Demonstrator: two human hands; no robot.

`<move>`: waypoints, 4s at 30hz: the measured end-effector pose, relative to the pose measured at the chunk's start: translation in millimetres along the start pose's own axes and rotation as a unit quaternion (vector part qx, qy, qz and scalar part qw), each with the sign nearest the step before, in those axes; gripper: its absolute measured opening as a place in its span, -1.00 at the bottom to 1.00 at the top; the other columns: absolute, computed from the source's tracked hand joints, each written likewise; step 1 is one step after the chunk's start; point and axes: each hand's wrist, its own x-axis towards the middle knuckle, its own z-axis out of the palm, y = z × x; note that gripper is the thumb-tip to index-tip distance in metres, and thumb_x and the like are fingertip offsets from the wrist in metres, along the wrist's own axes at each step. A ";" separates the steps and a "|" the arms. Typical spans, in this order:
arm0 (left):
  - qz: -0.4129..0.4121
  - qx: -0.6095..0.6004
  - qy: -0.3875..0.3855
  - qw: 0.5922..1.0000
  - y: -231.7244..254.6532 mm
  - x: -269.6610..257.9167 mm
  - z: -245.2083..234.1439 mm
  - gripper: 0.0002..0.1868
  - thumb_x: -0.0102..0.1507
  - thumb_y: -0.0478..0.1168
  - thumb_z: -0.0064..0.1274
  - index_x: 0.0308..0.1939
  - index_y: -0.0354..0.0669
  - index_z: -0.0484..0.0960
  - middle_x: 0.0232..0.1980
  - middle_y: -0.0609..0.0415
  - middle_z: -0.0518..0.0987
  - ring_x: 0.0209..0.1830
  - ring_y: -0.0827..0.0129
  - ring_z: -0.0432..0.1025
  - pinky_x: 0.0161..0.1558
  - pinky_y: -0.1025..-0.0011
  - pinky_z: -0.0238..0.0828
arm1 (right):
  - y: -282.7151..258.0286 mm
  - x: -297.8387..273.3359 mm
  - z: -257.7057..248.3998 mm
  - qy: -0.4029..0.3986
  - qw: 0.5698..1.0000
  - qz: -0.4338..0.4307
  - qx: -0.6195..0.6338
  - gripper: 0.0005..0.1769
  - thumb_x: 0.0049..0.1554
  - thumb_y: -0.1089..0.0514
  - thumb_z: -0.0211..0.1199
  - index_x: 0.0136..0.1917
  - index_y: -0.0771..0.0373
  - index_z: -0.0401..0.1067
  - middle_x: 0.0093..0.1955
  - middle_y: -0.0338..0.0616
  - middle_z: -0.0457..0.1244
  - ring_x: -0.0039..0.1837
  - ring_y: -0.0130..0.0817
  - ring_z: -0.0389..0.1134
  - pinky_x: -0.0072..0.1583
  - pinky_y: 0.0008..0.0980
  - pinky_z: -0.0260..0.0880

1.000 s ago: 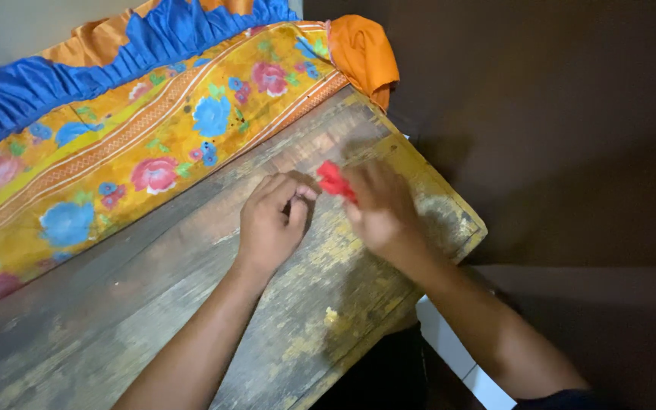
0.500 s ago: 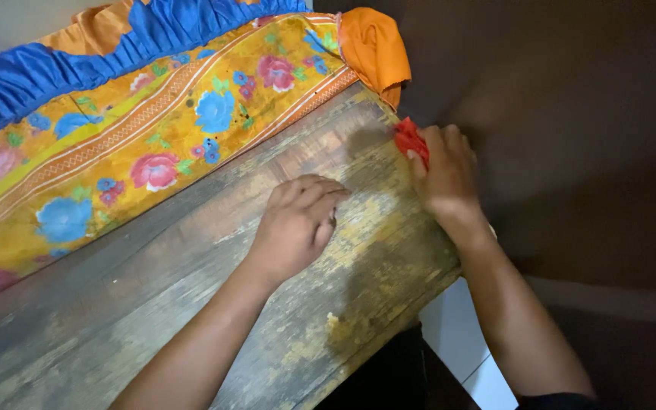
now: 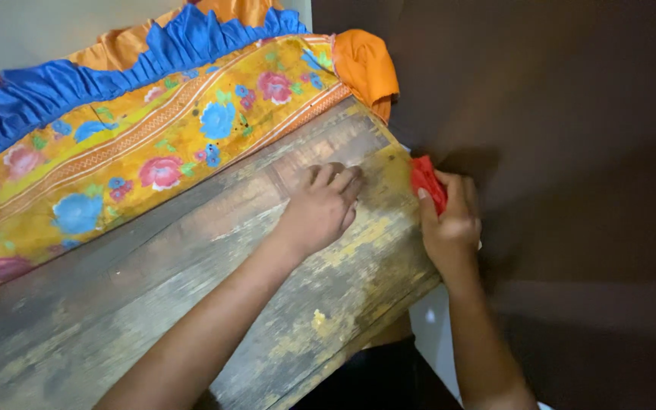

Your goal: The person wipes a wooden table surface using a red cloth. The camera is positioned overhead, showing both hands as the right hand scrubs the table while the left hand rests nearby. The table has a colorful fabric draped along one edge.

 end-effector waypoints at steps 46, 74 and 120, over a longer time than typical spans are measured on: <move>0.061 0.012 0.061 0.996 9.2 19.3 -1.2 -0.58 0.33 -0.03 -0.18 0.13 -0.17 0.58 0.15 0.00 0.52 0.42 0.06 0.25 0.27 0.10 0.20 | -3.2 4.4 -3.2 0.001 0.998 0.045 0.038 -0.62 0.12 0.23 0.42 0.20 0.27 0.48 0.01 0.13 0.26 0.13 0.25 0.33 0.12 0.06 0.36; 0.082 -0.025 0.045 0.995 -7.1 17.9 9.3 -0.55 0.40 0.02 -0.22 0.07 -0.23 0.62 0.16 -0.04 0.57 0.41 -0.02 0.26 0.30 -0.02 0.15 | -5.9 6.9 -4.5 -0.032 0.998 0.057 0.021 -0.59 0.10 0.20 0.44 0.22 0.24 0.49 0.03 0.12 0.25 0.15 0.24 0.32 0.15 0.05 0.33; -0.064 -0.083 0.086 0.991 -11.9 -53.5 -18.5 -0.74 0.32 -0.11 -0.08 -0.15 -0.08 0.72 -0.01 0.11 0.65 0.29 0.14 0.39 0.22 0.13 0.25 | -42.4 3.5 48.2 -0.078 0.976 -0.202 -0.029 -0.64 0.06 0.17 0.39 0.14 0.14 0.47 -0.10 -0.06 0.22 -0.05 0.01 0.35 0.03 -0.09 0.39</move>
